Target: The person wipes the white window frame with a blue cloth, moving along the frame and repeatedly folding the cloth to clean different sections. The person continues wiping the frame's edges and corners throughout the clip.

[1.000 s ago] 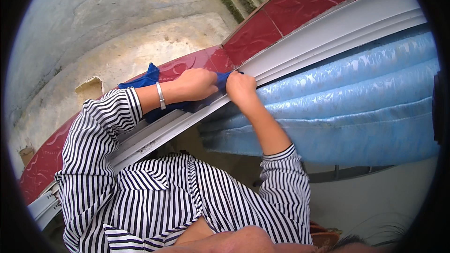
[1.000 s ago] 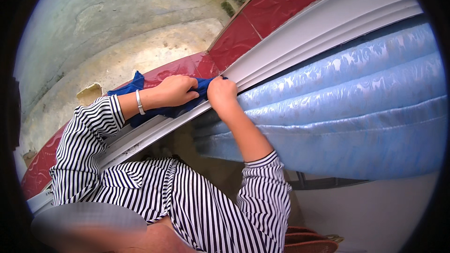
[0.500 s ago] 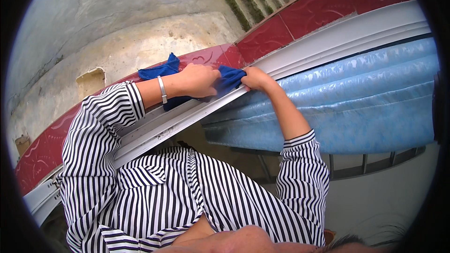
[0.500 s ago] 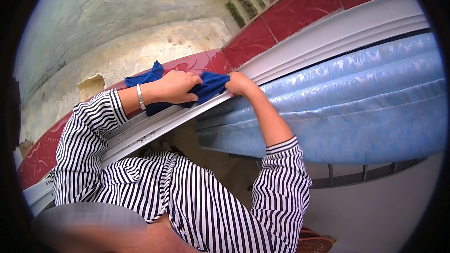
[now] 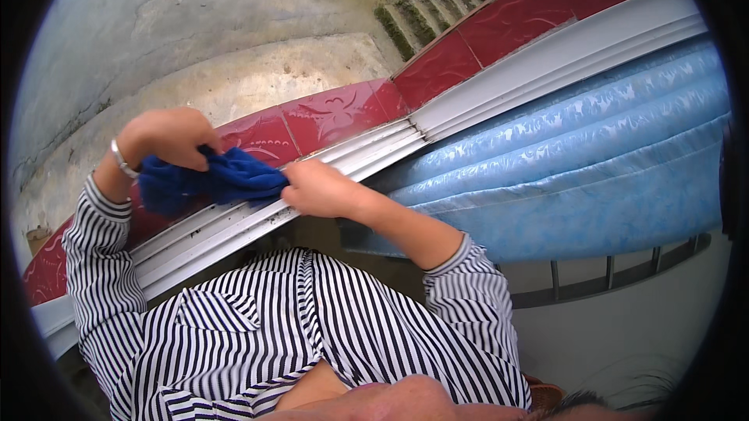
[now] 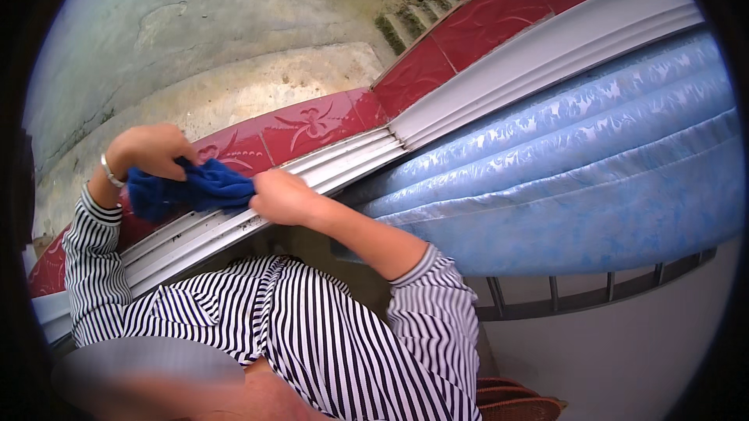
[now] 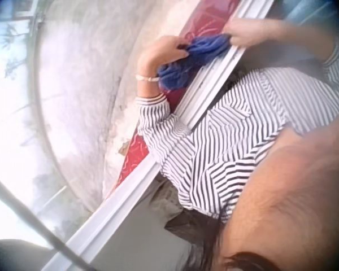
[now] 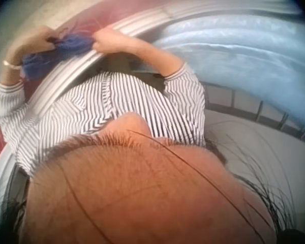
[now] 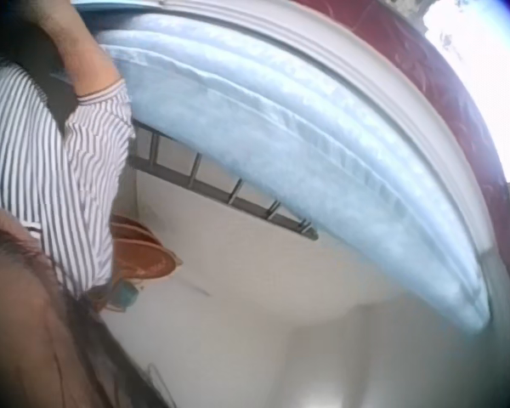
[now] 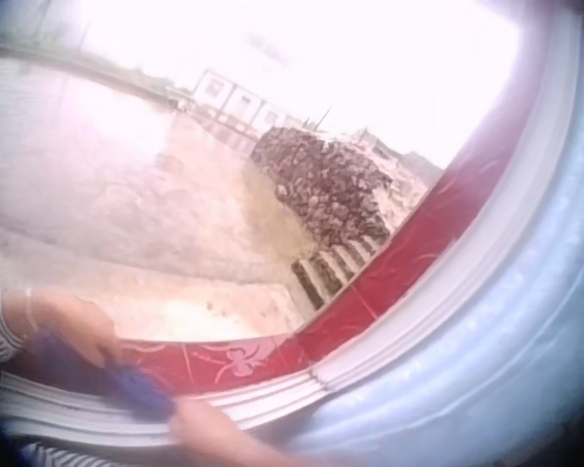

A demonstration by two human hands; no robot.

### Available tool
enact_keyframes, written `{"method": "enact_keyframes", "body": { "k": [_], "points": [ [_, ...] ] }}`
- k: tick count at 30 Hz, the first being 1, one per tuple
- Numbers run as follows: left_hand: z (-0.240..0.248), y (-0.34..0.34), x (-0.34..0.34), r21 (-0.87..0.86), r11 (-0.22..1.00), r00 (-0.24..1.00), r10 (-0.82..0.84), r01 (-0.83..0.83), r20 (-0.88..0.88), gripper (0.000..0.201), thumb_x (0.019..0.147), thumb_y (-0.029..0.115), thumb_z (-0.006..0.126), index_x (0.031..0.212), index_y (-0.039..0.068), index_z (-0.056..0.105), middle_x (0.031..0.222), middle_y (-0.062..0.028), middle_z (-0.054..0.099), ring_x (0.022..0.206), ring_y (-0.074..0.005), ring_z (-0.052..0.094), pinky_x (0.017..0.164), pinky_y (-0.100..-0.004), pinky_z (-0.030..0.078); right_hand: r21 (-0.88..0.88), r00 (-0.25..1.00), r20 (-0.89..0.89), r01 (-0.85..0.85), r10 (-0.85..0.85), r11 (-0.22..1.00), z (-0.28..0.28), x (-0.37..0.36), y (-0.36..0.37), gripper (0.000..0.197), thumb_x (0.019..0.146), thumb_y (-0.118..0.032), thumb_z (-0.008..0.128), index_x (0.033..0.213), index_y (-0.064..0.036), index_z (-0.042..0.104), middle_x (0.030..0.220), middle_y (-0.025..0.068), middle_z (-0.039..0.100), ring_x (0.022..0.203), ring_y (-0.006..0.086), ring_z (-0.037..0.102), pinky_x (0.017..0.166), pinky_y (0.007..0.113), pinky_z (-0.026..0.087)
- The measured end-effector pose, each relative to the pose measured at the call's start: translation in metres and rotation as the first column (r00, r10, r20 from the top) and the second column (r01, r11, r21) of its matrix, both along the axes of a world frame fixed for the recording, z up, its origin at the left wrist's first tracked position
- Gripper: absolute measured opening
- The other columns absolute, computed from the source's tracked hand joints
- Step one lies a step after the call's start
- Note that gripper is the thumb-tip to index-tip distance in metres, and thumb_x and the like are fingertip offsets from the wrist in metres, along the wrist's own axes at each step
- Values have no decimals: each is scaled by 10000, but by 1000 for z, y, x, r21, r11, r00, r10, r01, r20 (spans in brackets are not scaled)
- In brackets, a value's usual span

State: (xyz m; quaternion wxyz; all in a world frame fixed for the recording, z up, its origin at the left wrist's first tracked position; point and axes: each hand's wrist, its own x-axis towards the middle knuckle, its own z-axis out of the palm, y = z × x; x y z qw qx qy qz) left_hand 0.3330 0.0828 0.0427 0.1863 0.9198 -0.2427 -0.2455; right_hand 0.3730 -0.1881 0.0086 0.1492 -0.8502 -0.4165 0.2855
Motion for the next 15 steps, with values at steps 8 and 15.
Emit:
{"method": "enact_keyframes", "body": {
  "k": [8,15],
  "points": [
    [37,58,-11,-633,455,761,533,-626,-369,290,853,215,679,1046,2,641,894,-18,655,771,-98,604,707,-237,512,717,988,-92,155,-128,680,-1,-2,37,178,858,-144,621,940,10,592,715,107,643,606,173,620,560,315,487],
    [7,-109,84,-809,215,758,538,-547,-369,274,908,141,590,1152,16,588,991,-21,630,905,-107,594,827,-257,497,680,819,-494,572,-291,458,21,38,-79,115,929,-98,583,1004,-10,584,739,17,601,625,51,535,561,208,442]
  ]
}}
